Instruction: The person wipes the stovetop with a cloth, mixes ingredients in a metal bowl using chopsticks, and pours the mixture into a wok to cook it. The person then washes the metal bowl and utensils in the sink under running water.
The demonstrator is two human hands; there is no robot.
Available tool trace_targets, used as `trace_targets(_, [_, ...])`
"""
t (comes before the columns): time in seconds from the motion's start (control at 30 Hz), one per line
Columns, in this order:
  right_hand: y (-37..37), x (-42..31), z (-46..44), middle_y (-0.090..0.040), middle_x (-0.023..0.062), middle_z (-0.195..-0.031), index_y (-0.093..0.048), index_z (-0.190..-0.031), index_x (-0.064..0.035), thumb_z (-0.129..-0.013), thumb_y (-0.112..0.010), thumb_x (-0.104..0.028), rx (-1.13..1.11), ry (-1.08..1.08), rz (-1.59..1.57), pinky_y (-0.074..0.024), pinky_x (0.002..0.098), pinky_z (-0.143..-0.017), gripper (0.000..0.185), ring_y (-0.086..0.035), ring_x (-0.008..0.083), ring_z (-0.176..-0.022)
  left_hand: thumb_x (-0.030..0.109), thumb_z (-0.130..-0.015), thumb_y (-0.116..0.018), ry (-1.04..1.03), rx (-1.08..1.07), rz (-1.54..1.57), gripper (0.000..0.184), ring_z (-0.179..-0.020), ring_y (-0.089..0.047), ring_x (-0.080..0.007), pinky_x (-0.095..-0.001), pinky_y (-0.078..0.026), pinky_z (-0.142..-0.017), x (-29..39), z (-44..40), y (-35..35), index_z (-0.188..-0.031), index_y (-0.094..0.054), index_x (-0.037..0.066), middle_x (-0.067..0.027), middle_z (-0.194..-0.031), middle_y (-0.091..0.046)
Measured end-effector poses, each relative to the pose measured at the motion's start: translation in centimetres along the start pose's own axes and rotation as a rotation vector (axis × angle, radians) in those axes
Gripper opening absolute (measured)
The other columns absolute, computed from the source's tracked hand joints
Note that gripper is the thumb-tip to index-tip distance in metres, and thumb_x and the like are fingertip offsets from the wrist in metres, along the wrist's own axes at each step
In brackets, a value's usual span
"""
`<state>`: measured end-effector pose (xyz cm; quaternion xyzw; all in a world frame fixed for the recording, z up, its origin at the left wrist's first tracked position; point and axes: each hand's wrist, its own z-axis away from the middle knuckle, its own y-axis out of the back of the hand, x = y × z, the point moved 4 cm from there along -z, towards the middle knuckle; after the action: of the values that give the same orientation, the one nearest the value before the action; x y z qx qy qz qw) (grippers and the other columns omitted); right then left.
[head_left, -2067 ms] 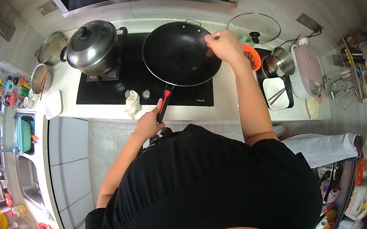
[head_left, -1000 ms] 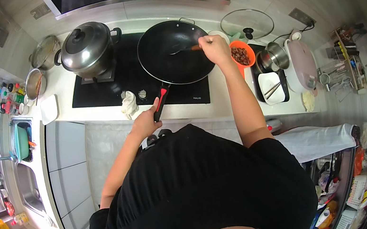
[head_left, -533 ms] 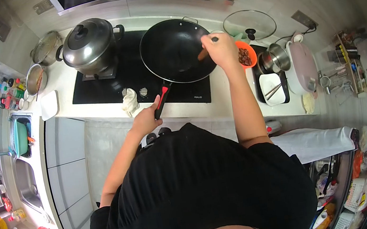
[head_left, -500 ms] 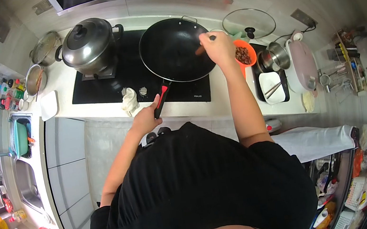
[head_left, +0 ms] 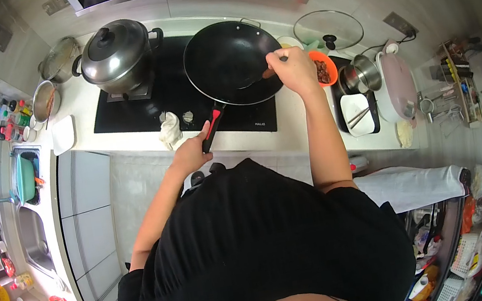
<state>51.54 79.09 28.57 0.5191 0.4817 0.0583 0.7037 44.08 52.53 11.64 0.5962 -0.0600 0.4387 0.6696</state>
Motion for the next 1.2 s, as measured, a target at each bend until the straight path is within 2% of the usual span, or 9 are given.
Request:
trace_targets(0.13, [-1.7, 1.7, -1.9, -0.068, 0.0126, -0.075, -0.072, -0.079, -0.0147, -0.08, -0.055, -0.047, 0.12, -0.04, 0.103, -0.0488, 0.0384, -0.069, 0.037, -0.064, 0.0309, -0.075, 0.017, -0.071, -0.072, 0.028, -0.021, 0.003, 0.094, -0.08, -0.063, -0.0364, -0.0418, -0.049, -0.074, 0.3, -0.2, 0.3, -0.147, -0.017, 0.014, -0.021, -0.085, -0.065])
trace_targets(0.33, [-3.4, 4.5, -3.8, -0.068, 0.0102, -0.076, -0.071, -0.089, -0.0155, -0.082, -0.057, -0.056, 0.351, 0.036, -0.194, -0.0481, 0.0372, -0.066, 0.044, -0.064, 0.0285, -0.071, 0.016, -0.071, -0.072, 0.018, -0.008, 0.008, 0.093, -0.078, -0.063, -0.0366, -0.0417, -0.05, -0.073, 0.3, -0.2, 0.5, -0.147, -0.019, 0.013, -0.0211, -0.083, -0.065])
trace_targets(0.47, [-4.5, 5.5, -4.7, -0.065, 0.0066, -0.07, -0.071, -0.088, -0.0155, -0.08, -0.063, -0.05, 0.153, 0.016, -0.348, -0.0463, 0.0323, -0.063, 0.037, -0.062, 0.0225, -0.065, 0.016, -0.071, -0.071, 0.013, -0.007, 0.017, 0.092, -0.077, -0.063, -0.0365, -0.042, -0.05, -0.073, 0.4, -0.2, 0.7, -0.147, -0.019, 0.013, -0.0208, -0.081, -0.064])
trace_targets(0.57, [-3.9, 6.4, -3.7, -0.062, 0.0066, -0.064, -0.07, -0.082, -0.0139, -0.08, -0.063, -0.045, 0.264, 0.13, -0.173, -0.0453, 0.0337, -0.059, 0.032, -0.06, 0.0232, -0.061, 0.016, -0.071, -0.071, 0.02, -0.018, 0.02, 0.092, -0.078, -0.062, -0.0363, -0.0422, -0.049, -0.073, 0.3, -0.1, 0.7, -0.147, -0.019, 0.013, -0.0209, -0.082, -0.064])
trace_targets(0.7, [0.3, 6.6, -1.8, -0.059, 0.0131, -0.062, -0.061, -0.069, -0.0048, -0.076, -0.059, -0.031, 0.156, -0.06, -0.091, -0.0439, 0.0385, -0.057, 0.027, -0.057, 0.0294, -0.057, 0.017, -0.072, -0.07, 0.026, -0.028, 0.035, 0.092, -0.081, -0.062, -0.0362, -0.0424, -0.049, -0.074, 0.6, -0.1, 0.9, -0.147, -0.018, 0.013, -0.0211, -0.084, -0.064])
trace_targets(0.87, [-3.3, 7.3, -2.2, -0.061, 0.0032, -0.059, -0.069, -0.071, -0.0085, -0.077, -0.061, -0.034, 0.075, -0.054, -0.503, -0.0481, 0.0291, -0.056, 0.027, -0.058, 0.0145, -0.051, 0.018, -0.072, -0.069, 0.048, -0.049, -0.015, 0.091, -0.081, -0.062, -0.0367, -0.0429, -0.049, -0.074, 0.7, -0.1, 0.8, -0.147, -0.018, 0.012, -0.0209, -0.084, -0.064])
trace_targets(0.97, [-0.4, 7.2, -1.9, -0.064, 0.0066, -0.063, -0.07, -0.073, -0.01, -0.076, -0.06, -0.036, 0.171, -0.166, -0.28, -0.0484, 0.0321, -0.058, 0.028, -0.062, 0.0185, -0.056, 0.017, -0.072, -0.069, 0.044, -0.045, -0.034, 0.091, -0.081, -0.062, -0.0368, -0.0431, -0.049, -0.074, 0.8, -0.5, 1.1, -0.147, -0.018, 0.011, -0.0209, -0.084, -0.064])
trace_targets(1.03, [1.9, 6.1, -1.6, -0.067, 0.0119, -0.071, -0.071, -0.075, -0.0134, -0.074, -0.057, -0.04, 0.2, -0.108, -0.045, -0.0486, 0.0381, -0.065, 0.031, -0.065, 0.0288, -0.07, 0.017, -0.072, -0.069, 0.041, -0.053, -0.038, 0.091, -0.08, -0.062, -0.0368, -0.0432, -0.049, -0.074, 0.8, -0.1, 0.9, -0.147, -0.018, 0.011, -0.0209, -0.084, -0.064])
trace_targets(1.2, [-3.3, 8.9, -2.9, -0.067, 0.0124, -0.072, -0.07, -0.084, -0.0121, -0.076, -0.058, -0.041, 0.099, -0.116, -0.326, -0.049, 0.0386, -0.066, 0.032, -0.065, 0.0324, -0.073, 0.016, -0.072, -0.07, 0.051, -0.054, -0.004, 0.091, -0.078, -0.063, -0.0366, -0.0427, -0.049, -0.073, 0.9, -0.4, 1.0, -0.147, -0.018, 0.012, -0.021, -0.081, -0.064])
